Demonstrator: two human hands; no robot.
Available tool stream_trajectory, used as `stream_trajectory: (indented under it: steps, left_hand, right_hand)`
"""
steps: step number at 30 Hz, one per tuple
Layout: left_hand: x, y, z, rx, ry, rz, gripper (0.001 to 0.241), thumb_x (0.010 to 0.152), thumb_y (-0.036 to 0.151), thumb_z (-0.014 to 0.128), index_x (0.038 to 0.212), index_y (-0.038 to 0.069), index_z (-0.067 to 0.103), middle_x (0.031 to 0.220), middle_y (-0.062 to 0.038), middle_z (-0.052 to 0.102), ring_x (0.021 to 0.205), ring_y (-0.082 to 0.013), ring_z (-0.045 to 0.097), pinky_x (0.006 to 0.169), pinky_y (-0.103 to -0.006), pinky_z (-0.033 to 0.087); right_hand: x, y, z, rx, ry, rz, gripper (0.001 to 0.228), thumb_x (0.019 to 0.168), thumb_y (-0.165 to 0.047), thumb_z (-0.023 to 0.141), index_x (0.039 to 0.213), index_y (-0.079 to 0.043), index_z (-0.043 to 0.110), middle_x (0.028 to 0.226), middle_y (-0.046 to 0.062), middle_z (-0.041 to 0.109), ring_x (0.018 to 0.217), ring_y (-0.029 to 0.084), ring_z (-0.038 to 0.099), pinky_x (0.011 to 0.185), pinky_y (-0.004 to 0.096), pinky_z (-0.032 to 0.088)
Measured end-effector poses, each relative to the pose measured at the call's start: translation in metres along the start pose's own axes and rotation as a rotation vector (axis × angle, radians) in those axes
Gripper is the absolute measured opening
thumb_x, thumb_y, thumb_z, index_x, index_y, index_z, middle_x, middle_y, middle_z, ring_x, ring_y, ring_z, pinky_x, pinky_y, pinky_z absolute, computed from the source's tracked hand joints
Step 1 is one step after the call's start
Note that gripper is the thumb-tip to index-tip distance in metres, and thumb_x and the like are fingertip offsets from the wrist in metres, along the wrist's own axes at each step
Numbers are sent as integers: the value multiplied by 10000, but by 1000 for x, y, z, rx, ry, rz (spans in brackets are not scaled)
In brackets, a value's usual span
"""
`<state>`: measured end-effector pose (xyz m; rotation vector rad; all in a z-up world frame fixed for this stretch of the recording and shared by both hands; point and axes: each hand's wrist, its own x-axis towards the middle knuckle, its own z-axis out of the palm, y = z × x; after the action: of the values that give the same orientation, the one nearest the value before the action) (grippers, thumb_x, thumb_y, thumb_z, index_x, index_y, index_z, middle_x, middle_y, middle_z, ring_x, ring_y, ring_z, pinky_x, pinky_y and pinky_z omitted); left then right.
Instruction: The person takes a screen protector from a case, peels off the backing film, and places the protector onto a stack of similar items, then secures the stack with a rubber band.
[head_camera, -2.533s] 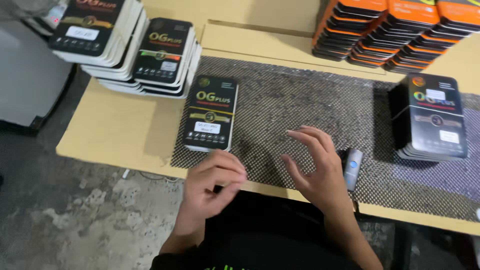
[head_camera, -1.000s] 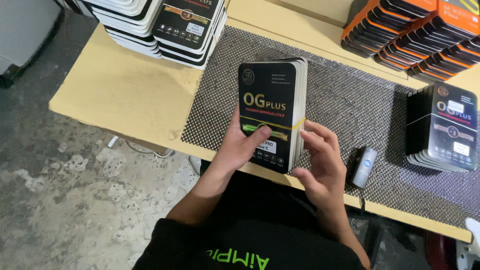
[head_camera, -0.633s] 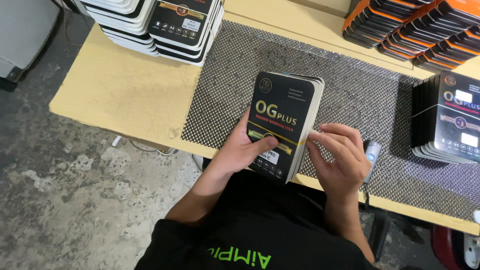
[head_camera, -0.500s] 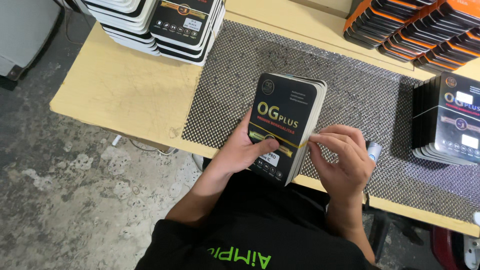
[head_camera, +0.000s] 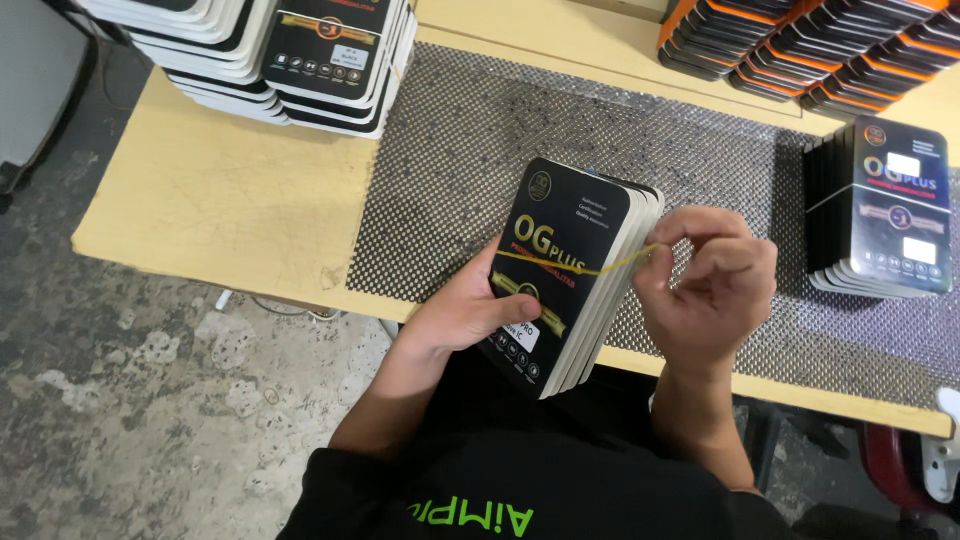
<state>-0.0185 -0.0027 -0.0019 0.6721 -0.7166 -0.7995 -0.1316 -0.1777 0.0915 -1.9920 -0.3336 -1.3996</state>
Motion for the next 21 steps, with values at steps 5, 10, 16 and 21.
stream_trajectory:
  steps: [5,10,16,21]
  left_hand:
    - [2,-4,-5,1,-11,-21,717,798,110,889,1417,30,536,1296,-146,671,1179,-214,644,1005,-422,557]
    - [2,6,-2,-20,-47,-38,764,789,142,903,1442,26,525,1326,-156,651,1201,-237,636,1021,-439,551]
    - [3,28,-2,98,-192,-210,587,919,190,771,1390,47,451,1230,-78,614,1140,-178,629,1013,-302,556]
    - [4,27,-3,62,-196,-236,667,887,203,805,1420,37,440,1269,-98,633,1160,-185,646,1023,-307,564]
  right_hand:
    - [9,-1,6,-107,36,-15,443,884,220,629,781,-78,316,814,208,592,727,335,593,612,382,512]
    - [11,-8,13,-89,76,29,456,932,164,631,801,-97,280,826,211,577,745,311,572,585,354,477]
    - [25,-23,19,-115,158,262,424,940,227,529,892,-86,246,886,236,480,870,300,552,663,332,395]
    - [33,-19,7,38,108,538,490,954,242,545,867,-132,241,968,223,572,735,165,490,626,247,385]
